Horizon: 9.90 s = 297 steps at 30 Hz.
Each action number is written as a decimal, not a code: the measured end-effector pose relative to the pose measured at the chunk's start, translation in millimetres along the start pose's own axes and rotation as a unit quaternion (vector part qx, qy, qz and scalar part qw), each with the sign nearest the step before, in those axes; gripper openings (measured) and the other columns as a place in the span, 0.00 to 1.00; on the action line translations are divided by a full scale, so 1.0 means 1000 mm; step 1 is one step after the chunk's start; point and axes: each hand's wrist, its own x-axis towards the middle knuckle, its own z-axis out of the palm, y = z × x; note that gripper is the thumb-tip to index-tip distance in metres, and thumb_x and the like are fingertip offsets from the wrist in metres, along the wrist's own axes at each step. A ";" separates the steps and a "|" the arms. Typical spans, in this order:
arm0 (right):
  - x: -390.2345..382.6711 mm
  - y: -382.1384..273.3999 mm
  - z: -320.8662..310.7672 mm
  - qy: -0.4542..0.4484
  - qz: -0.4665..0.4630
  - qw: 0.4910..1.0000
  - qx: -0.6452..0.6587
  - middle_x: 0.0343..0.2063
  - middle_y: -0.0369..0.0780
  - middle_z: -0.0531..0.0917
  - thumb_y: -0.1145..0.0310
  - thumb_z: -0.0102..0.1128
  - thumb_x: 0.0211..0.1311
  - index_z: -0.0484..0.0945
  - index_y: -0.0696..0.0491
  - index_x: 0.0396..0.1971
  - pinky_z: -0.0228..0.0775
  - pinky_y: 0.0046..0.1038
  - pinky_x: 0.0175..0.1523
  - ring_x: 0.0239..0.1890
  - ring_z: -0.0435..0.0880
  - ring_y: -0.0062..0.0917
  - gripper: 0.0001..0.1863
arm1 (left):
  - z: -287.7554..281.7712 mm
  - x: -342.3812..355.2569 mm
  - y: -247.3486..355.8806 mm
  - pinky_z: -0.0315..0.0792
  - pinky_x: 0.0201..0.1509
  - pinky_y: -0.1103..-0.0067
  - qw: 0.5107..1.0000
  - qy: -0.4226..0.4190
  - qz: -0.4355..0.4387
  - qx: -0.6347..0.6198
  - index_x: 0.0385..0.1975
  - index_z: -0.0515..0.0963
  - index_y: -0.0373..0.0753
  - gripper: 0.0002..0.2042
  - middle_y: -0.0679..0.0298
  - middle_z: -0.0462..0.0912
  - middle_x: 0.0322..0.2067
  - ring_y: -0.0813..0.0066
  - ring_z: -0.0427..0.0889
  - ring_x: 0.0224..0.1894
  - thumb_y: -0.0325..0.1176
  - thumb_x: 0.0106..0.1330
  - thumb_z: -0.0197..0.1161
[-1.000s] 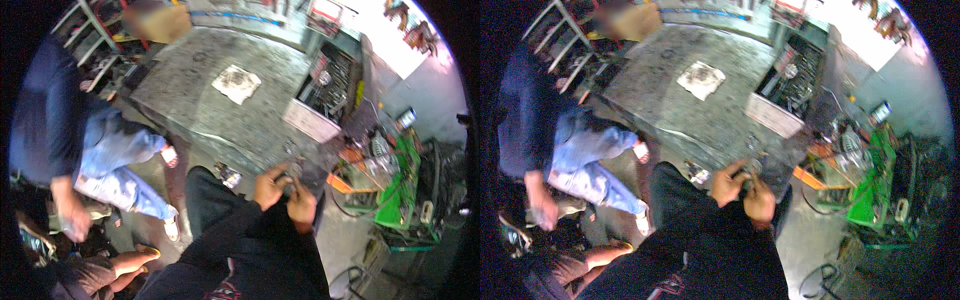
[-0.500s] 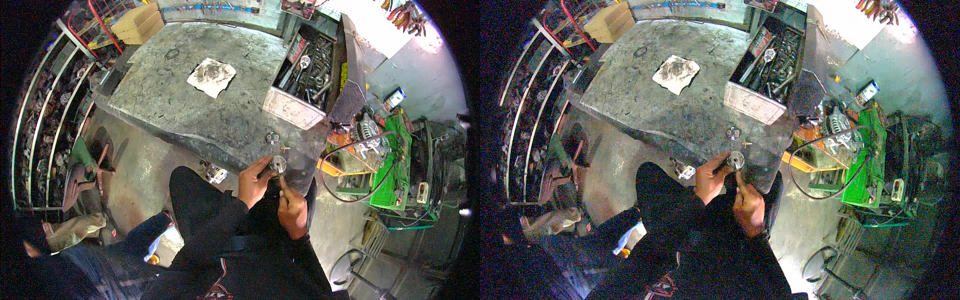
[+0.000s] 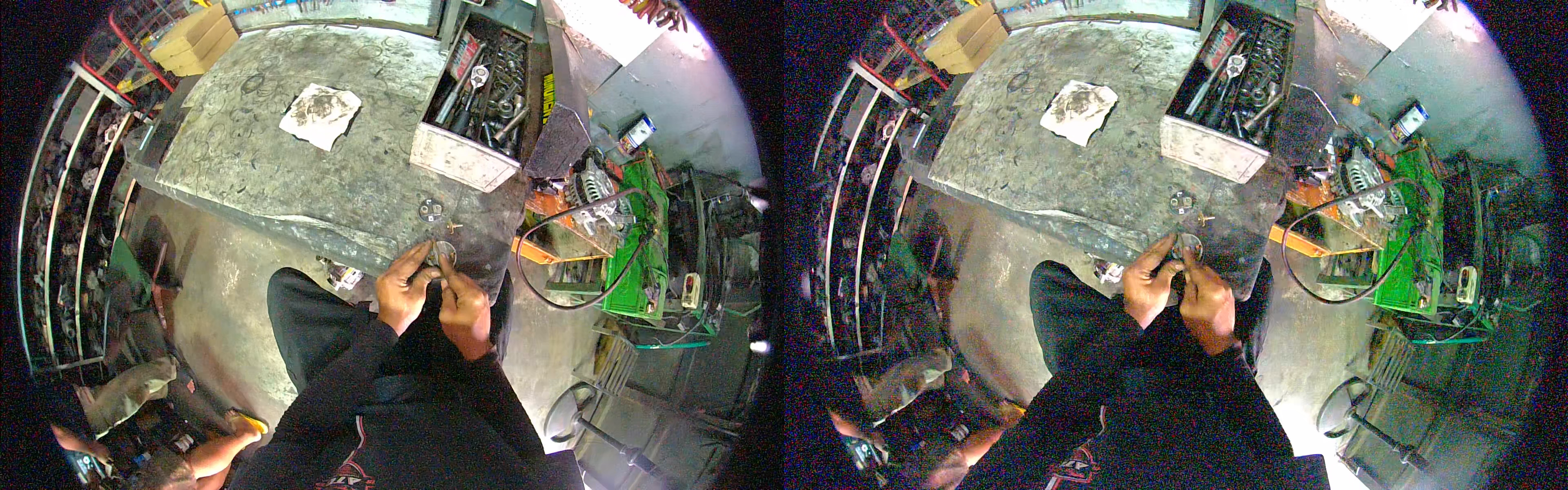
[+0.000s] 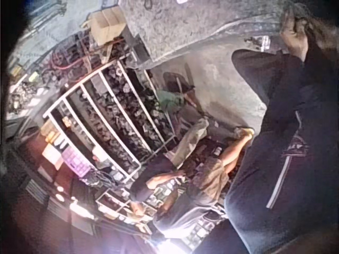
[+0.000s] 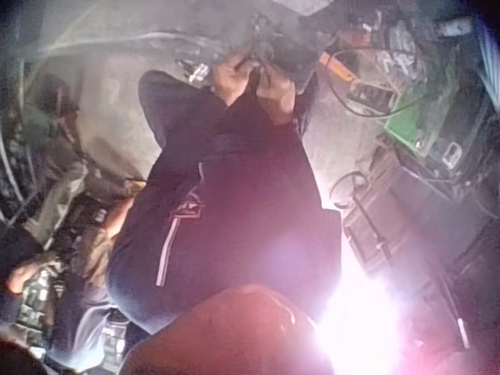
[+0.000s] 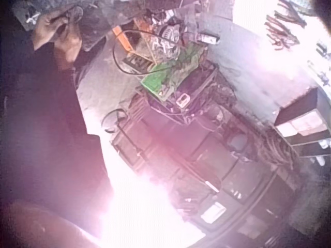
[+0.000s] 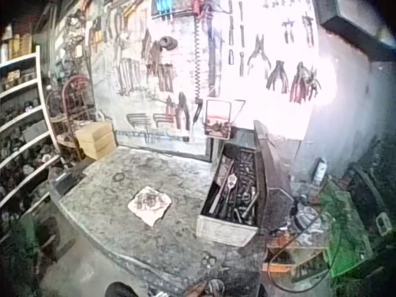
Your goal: The person uses a small metal tool to scrape and clean the interior of a cylindrical mechanical part held in their left hand. They rotate the part to access different areas and continue scraping the inner surface throughout the clip.
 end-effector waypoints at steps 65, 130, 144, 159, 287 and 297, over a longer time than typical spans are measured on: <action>-0.015 0.006 0.000 0.015 -0.009 1.000 -0.025 0.38 0.54 0.85 0.76 0.57 0.62 0.78 0.46 0.66 0.80 0.50 0.43 0.39 0.86 0.52 0.30 | -0.014 0.015 0.024 0.81 0.54 0.70 0.996 -0.043 -0.037 0.073 0.59 0.82 0.39 0.22 0.49 0.89 0.49 0.59 0.90 0.49 0.29 0.64 0.73; -0.024 -0.001 -0.007 0.010 0.040 0.996 -0.081 0.32 0.50 0.83 0.79 0.57 0.61 0.78 0.45 0.67 0.79 0.46 0.41 0.36 0.86 0.49 0.32 | -0.018 0.019 0.042 0.77 0.62 0.62 0.983 -0.111 -0.023 0.144 0.62 0.77 0.36 0.24 0.44 0.82 0.58 0.44 0.82 0.60 0.33 0.67 0.70; -0.076 -0.011 -0.146 0.187 0.270 0.837 0.437 0.28 0.33 0.77 0.66 0.66 0.69 0.71 0.60 0.70 0.60 0.18 0.24 0.22 0.69 0.14 0.32 | -0.003 0.017 0.018 0.77 0.62 0.67 0.992 -0.107 0.010 0.067 0.61 0.78 0.37 0.35 0.48 0.85 0.55 0.52 0.85 0.58 0.37 0.51 0.84; -0.101 0.006 -0.128 0.144 0.267 0.919 0.251 0.30 0.45 0.81 0.40 0.44 0.81 0.75 0.57 0.44 0.75 0.32 0.28 0.24 0.81 0.30 0.30 | -0.063 -0.026 0.222 0.77 0.64 0.60 0.975 -0.092 0.203 0.013 0.51 0.84 0.28 0.36 0.46 0.88 0.49 0.49 0.88 0.55 0.37 0.40 0.90; -0.034 0.014 -0.043 0.094 0.088 0.976 0.178 0.37 0.46 0.90 0.79 0.68 0.61 0.86 0.57 0.40 0.82 0.32 0.42 0.37 0.91 0.37 0.08 | 0.011 -0.012 0.046 0.68 0.71 0.57 0.961 -0.183 0.162 0.131 0.58 0.78 0.39 0.30 0.49 0.82 0.58 0.44 0.77 0.64 0.34 0.53 0.79; -0.040 0.005 -0.055 0.094 0.084 0.982 0.139 0.33 0.39 0.88 0.80 0.67 0.62 0.86 0.58 0.39 0.77 0.23 0.43 0.36 0.85 0.18 0.06 | 0.014 -0.019 0.050 0.69 0.72 0.59 0.944 -0.181 0.211 0.176 0.56 0.78 0.41 0.28 0.53 0.81 0.58 0.45 0.76 0.66 0.29 0.52 0.75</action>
